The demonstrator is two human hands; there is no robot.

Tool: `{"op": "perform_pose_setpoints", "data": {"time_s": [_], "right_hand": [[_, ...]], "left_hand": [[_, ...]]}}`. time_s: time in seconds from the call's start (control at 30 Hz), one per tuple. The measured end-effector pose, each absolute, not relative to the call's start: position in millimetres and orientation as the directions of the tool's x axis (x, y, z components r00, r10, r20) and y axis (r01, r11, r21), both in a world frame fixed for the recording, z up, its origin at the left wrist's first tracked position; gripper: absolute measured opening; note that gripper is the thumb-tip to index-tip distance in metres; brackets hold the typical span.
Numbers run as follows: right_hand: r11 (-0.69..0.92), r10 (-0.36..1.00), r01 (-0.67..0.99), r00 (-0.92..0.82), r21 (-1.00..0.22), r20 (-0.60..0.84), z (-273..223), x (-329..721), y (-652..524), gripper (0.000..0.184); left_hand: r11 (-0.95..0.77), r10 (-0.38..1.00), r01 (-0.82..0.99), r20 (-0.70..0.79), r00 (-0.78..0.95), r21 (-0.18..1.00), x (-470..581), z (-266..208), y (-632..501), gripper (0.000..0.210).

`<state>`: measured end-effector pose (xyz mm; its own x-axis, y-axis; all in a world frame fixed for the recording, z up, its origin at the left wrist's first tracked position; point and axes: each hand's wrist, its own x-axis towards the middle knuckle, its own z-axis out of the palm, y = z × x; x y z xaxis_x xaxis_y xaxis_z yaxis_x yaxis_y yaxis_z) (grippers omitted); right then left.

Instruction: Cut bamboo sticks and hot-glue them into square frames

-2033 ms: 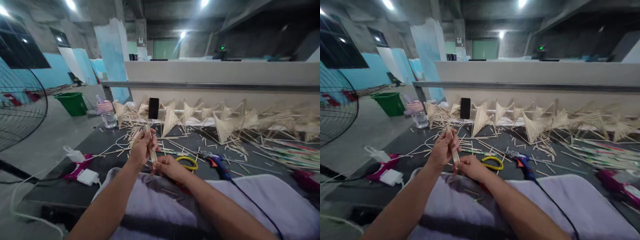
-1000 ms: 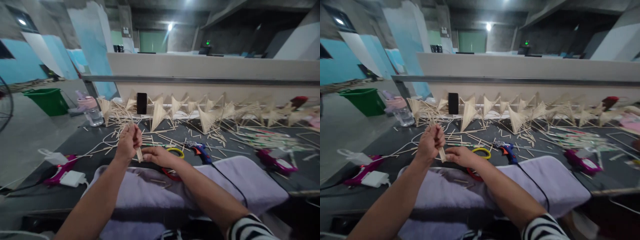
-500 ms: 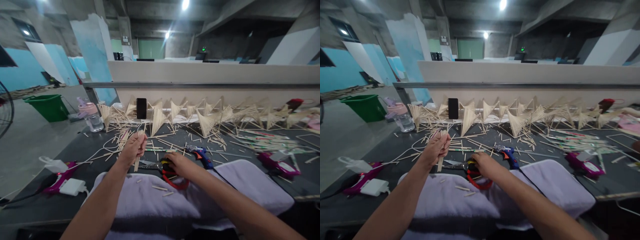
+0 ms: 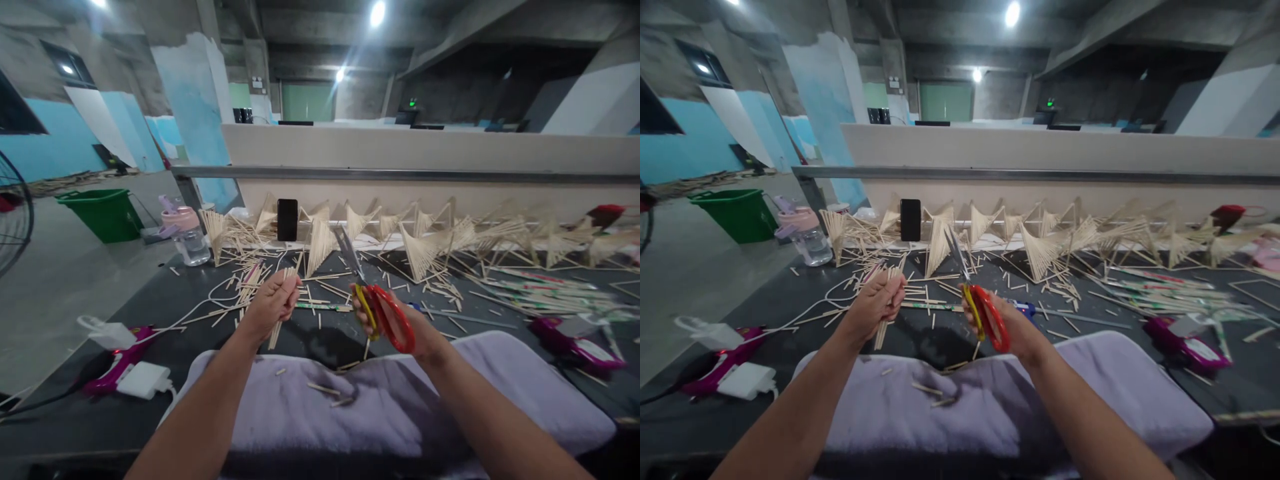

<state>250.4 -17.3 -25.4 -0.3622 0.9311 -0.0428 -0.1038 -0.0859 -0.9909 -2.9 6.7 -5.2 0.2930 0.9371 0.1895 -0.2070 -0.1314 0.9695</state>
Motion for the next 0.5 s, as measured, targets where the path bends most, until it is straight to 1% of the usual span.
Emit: {"op": "perform_pose_setpoints", "data": {"time_s": [0.07, 0.13, 0.23, 0.3, 0.33, 0.4, 0.43, 0.5], "right_hand": [[-0.102, 0.892, -0.251, -0.451, -0.963, 0.023, -20.7, 247.0, -26.4, 0.065], [-0.110, 0.873, -0.306, -0.485, -0.946, 0.055, -16.4, 242.9, -35.7, 0.070], [-0.133, 0.838, -0.263, -0.544, -0.956, 0.032, -11.2, 237.7, -47.1, 0.072], [-0.096, 0.825, -0.230, -0.562, -0.968, 0.052, -9.8, 236.1, -51.0, 0.065], [-0.050, 0.836, -0.210, -0.544, -0.976, 0.075, -10.1, 235.9, -51.5, 0.058], [0.063, 0.878, -0.107, -0.466, -0.992, 0.106, -12.7, 236.6, -49.5, 0.041], [0.111, 0.903, -0.012, -0.416, -0.994, 0.106, -15.0, 237.2, -47.2, 0.034], [0.165, 0.943, 0.214, -0.321, -0.963, 0.091, -20.7, 237.9, -41.0, 0.030]], "left_hand": [[-0.134, 0.937, -0.183, 0.184, 0.295, 0.974, -1.9, -5.8, 7.1, 0.025], [-0.128, 0.941, -0.164, 0.172, 0.292, 0.978, -1.4, -6.3, 7.5, 0.026], [-0.110, 0.945, -0.146, 0.149, 0.291, 0.983, -1.4, -7.2, 7.8, 0.027], [-0.111, 0.941, -0.149, 0.152, 0.302, 0.983, -1.3, -7.8, 7.8, 0.026], [-0.117, 0.938, -0.153, 0.160, 0.307, 0.981, -1.2, -8.1, 7.7, 0.026], [-0.120, 0.934, -0.158, 0.166, 0.318, 0.980, -0.7, -8.6, 7.5, 0.026], [-0.114, 0.934, -0.159, 0.160, 0.320, 0.981, -0.4, -8.7, 7.3, 0.026], [-0.100, 0.936, -0.157, 0.146, 0.319, 0.983, 0.5, -8.5, 6.6, 0.026]]}}
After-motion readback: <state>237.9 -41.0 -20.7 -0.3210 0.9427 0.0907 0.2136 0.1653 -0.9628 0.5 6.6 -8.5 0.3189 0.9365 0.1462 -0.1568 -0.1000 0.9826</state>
